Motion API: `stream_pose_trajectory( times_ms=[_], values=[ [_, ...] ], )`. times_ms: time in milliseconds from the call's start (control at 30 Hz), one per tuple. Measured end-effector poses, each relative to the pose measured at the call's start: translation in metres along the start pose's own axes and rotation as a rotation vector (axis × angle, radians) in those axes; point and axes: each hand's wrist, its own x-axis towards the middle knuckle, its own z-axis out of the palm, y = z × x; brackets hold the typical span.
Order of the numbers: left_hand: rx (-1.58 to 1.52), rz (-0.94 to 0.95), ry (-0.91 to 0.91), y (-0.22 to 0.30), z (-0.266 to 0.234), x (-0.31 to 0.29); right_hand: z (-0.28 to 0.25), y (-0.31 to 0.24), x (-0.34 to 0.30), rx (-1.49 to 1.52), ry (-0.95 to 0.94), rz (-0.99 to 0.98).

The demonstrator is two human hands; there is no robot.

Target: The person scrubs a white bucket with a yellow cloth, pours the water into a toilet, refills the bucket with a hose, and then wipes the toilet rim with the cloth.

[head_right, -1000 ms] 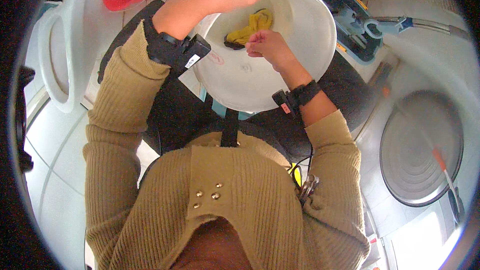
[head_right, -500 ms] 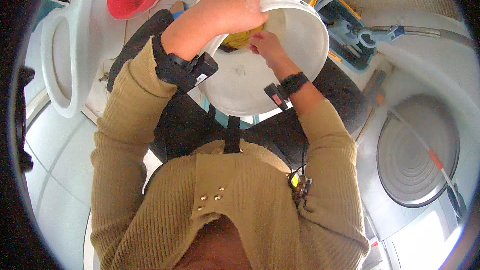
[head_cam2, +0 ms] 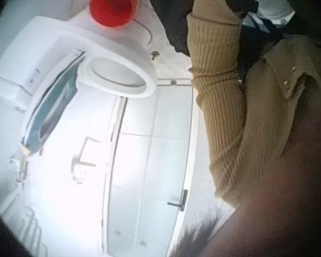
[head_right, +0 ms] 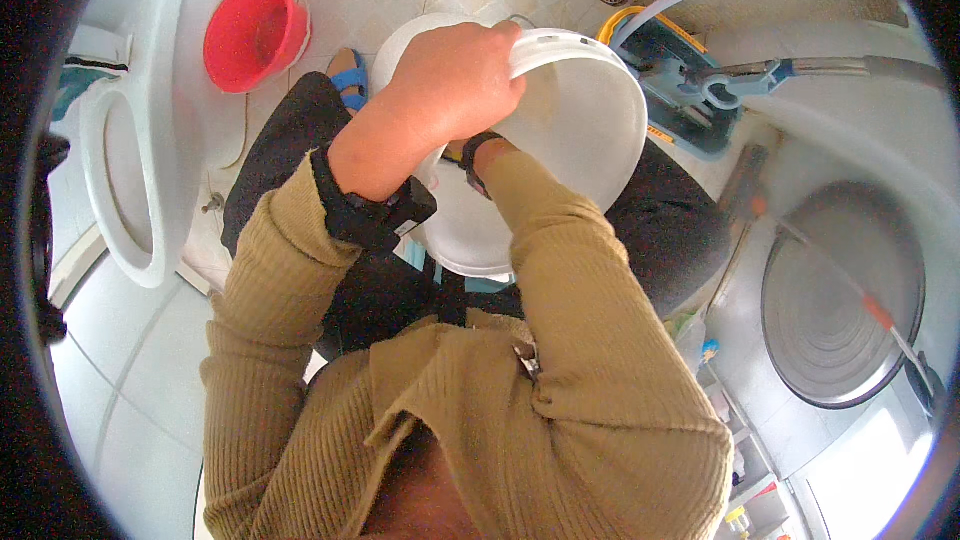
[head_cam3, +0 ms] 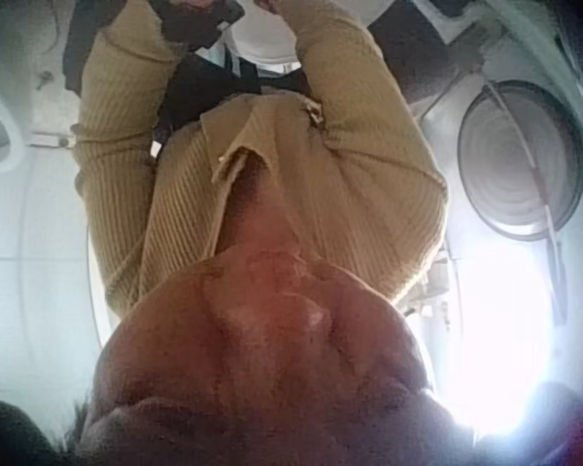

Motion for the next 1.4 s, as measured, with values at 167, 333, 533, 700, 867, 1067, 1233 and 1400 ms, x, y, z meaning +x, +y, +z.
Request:
stream_pose_trajectory(
  times_ms=[167,333,533,700,867,1067,1233,1400],
  values=[
    [0.008,0.015,-0.040,0.003,0.001,0.005,-0.052,-0.049,-0.063,0.318,-0.137,-0.141],
    [-0.017,0.058,0.064,0.001,0.009,0.009,-0.082,-0.075,-0.148,0.934,-0.369,0.180],
    [-0.025,0.026,0.086,-0.009,0.009,0.016,-0.087,-0.007,-0.197,-0.002,-0.304,-0.316],
    [-0.043,0.070,0.071,-0.008,0.016,0.015,-0.139,0.057,-0.183,-0.859,-0.323,-0.329],
    [-0.002,0.057,0.102,-0.015,0.012,0.018,-0.214,0.042,-0.148,-1.382,0.001,-0.521],
    [0.048,0.069,0.159,-0.024,0.009,0.014,-0.252,0.005,-0.130,-1.129,0.195,-0.801],
    [0.000,0.014,0.129,-0.031,0.009,0.014,-0.223,0.019,-0.139,-1.197,0.080,-0.503],
    [0.007,-0.031,0.164,-0.028,0.006,0.015,-0.142,0.024,-0.164,-0.620,-0.334,0.119]
  ],
)
